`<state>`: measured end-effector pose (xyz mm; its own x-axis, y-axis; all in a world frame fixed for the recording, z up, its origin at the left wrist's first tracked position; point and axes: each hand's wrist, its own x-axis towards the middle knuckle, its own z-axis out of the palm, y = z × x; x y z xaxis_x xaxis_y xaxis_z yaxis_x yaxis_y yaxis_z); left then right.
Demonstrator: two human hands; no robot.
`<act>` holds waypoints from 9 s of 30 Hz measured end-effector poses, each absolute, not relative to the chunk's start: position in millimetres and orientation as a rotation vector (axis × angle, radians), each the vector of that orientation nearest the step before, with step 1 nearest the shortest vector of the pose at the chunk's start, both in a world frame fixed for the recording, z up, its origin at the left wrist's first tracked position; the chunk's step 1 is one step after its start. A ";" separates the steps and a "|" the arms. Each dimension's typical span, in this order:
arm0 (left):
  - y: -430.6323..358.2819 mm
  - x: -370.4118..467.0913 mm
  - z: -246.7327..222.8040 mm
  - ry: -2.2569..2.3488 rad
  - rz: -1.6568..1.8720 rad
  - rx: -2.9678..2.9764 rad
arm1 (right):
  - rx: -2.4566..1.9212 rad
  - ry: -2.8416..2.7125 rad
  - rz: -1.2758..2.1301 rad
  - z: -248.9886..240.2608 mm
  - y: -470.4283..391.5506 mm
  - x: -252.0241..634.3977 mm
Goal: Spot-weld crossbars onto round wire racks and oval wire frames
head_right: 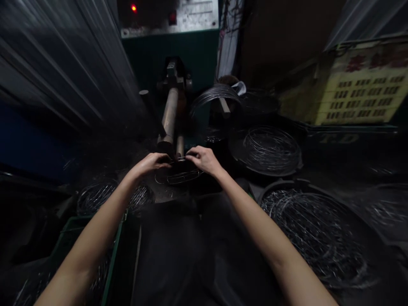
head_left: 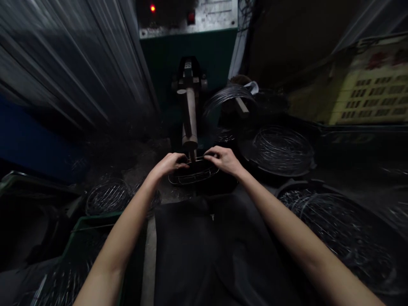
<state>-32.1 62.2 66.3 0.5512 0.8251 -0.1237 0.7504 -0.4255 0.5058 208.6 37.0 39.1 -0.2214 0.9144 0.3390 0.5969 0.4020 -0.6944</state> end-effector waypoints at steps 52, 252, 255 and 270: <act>21.2 -39.4 54.1 1.243 0.283 2.263 | -1.010 -2.574 0.568 44.9 28.4 205.9; 45.7 -35.2 57.7 1.307 0.514 2.413 | -1.232 -2.953 0.439 85.1 69.2 206.2; 47.8 -34.8 57.8 1.323 0.511 2.371 | -1.244 -2.957 0.426 90.4 67.8 201.2; 55.3 -33.8 53.6 1.325 0.554 2.246 | -1.315 -2.962 0.429 88.8 81.5 199.8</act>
